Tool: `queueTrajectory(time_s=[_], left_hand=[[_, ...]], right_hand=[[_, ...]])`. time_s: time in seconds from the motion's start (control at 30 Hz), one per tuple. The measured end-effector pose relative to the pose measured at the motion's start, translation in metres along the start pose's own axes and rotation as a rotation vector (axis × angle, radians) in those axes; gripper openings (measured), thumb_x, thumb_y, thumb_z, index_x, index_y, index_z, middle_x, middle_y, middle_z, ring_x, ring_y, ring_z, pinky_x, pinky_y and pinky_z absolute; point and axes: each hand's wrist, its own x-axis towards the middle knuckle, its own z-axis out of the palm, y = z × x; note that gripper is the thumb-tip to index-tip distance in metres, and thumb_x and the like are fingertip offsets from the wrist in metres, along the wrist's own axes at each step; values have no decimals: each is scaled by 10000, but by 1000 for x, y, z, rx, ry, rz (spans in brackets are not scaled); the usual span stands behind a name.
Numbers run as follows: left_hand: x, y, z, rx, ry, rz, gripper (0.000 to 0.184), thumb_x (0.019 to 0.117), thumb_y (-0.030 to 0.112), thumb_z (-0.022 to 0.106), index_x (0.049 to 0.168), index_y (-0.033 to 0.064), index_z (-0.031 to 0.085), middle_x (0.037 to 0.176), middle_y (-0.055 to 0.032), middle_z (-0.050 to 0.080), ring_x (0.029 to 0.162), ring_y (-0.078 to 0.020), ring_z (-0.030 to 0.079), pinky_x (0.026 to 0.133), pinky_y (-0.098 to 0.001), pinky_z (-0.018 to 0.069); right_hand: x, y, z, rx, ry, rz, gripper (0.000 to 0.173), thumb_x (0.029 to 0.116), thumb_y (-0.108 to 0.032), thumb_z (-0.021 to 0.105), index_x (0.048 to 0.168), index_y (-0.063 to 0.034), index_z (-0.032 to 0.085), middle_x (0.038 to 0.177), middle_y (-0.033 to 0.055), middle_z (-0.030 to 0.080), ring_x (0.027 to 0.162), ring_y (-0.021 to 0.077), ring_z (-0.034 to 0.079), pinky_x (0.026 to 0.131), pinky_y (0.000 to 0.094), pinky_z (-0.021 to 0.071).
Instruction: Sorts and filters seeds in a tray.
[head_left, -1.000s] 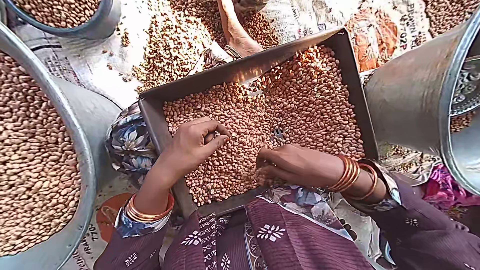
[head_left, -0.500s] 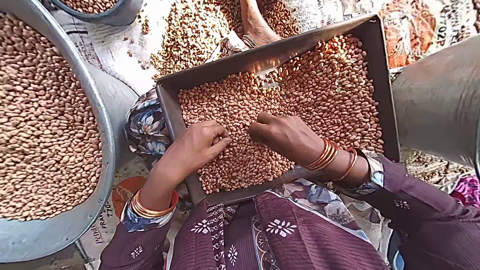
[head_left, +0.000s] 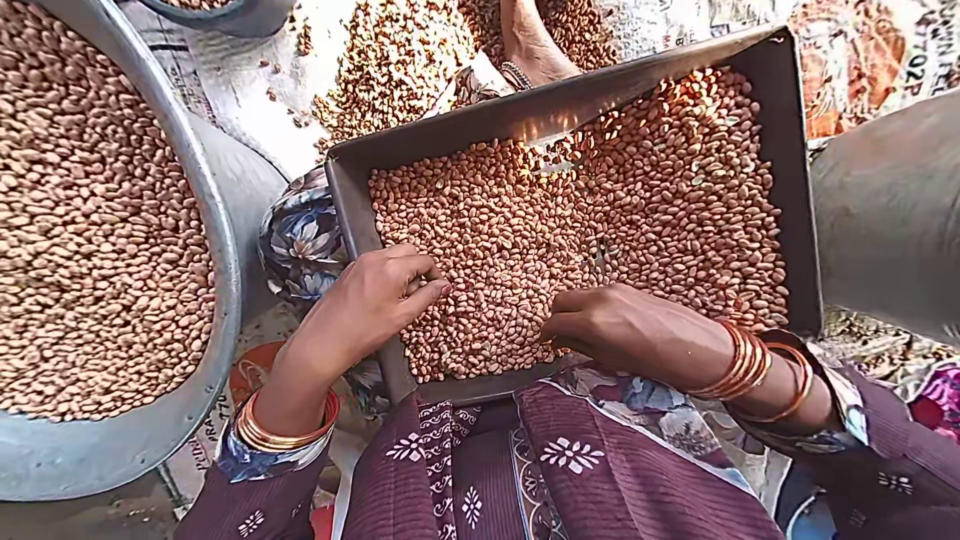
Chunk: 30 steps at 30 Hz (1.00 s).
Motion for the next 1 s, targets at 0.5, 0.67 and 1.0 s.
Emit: queueTrajectory(time_s=[0.5, 0.67, 1.0], left_hand=[[-40, 30, -14, 386, -56, -282, 69, 960, 125, 704, 979, 60, 719, 849, -116, 637, 715, -319, 670, 553, -496, 530], [-43, 44, -11, 474, -60, -375, 84, 969, 141, 707, 943, 60, 706, 842, -118, 624, 697, -322, 659, 523, -465, 504], [-47, 40, 17, 225, -66, 49, 133, 993, 173, 622, 969, 111, 738, 824, -54, 636, 705, -229, 662, 565, -374, 541]], right_hand=[[8, -11, 24, -151, 13, 9, 68, 950, -23, 596, 901, -17, 644, 798, 138, 620, 694, 306, 668, 564, 396, 554], [10, -11, 22, -132, 7, 18, 98, 955, -61, 598, 881, -22, 649, 767, 131, 621, 652, 293, 663, 540, 398, 544], [14, -15, 16, -139, -112, 56, 98, 941, -31, 565, 901, -16, 654, 847, 136, 629, 739, 296, 674, 598, 398, 558]])
